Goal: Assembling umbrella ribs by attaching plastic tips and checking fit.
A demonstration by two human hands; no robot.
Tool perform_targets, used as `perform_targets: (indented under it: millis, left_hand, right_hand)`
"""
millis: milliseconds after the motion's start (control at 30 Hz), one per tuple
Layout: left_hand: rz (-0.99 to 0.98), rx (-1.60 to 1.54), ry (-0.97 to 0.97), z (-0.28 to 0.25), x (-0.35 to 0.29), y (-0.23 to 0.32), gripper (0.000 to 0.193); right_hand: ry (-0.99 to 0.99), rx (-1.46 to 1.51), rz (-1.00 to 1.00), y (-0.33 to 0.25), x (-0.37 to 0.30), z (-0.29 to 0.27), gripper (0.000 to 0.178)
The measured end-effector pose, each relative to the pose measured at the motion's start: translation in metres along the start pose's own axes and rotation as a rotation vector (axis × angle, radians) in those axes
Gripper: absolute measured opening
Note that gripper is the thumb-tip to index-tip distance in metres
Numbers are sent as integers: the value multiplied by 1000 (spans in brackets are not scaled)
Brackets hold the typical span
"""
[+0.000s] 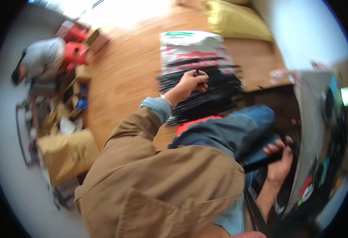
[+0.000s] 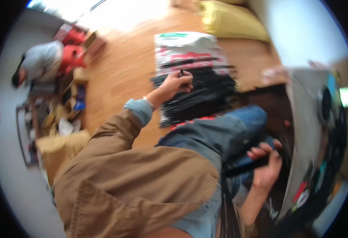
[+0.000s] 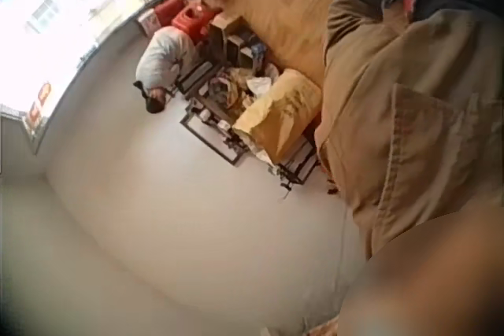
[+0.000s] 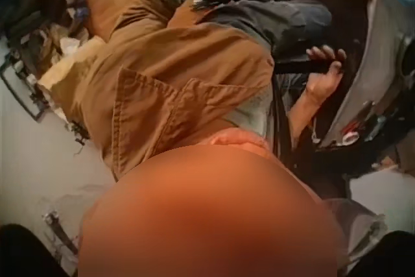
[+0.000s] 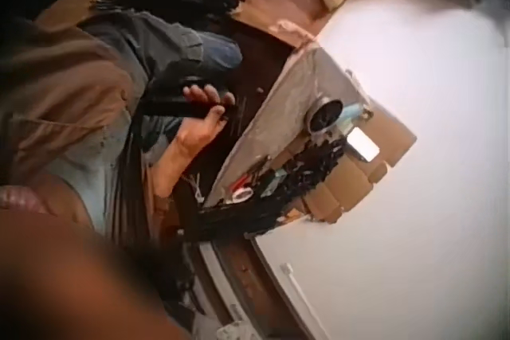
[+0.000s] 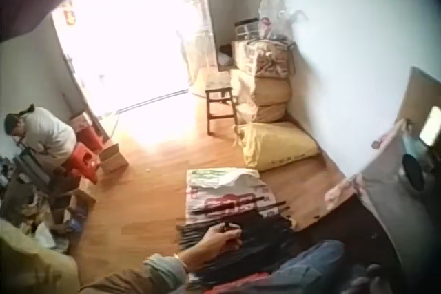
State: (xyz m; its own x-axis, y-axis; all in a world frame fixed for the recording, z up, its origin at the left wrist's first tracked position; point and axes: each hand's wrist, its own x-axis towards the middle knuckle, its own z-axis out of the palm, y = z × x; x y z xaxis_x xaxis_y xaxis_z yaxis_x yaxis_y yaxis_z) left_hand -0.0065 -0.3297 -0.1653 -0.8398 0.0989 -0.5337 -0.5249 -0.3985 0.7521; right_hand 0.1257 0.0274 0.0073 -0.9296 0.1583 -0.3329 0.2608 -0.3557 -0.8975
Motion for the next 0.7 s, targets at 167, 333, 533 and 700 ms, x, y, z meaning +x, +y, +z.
perform_targets:
  millis: [167,333,533,700]
  left_hand:
    - [53,42,-616,189,-44,11,26]
    - [-148,-63,-817,300,-64,5,24]
    - [-243,-41,-940,332,-80,-6,14]
    - [-329,21,-1018,326,-68,-14,20]
  right_hand:
    - [-97,162,-13,0,5,9,18]
    - [-21,253,-96,-7,-14,-11,23]
    - [-11,378,-141,2,-29,-36,26]
    - [-21,341,-190,2,-27,-46,24]
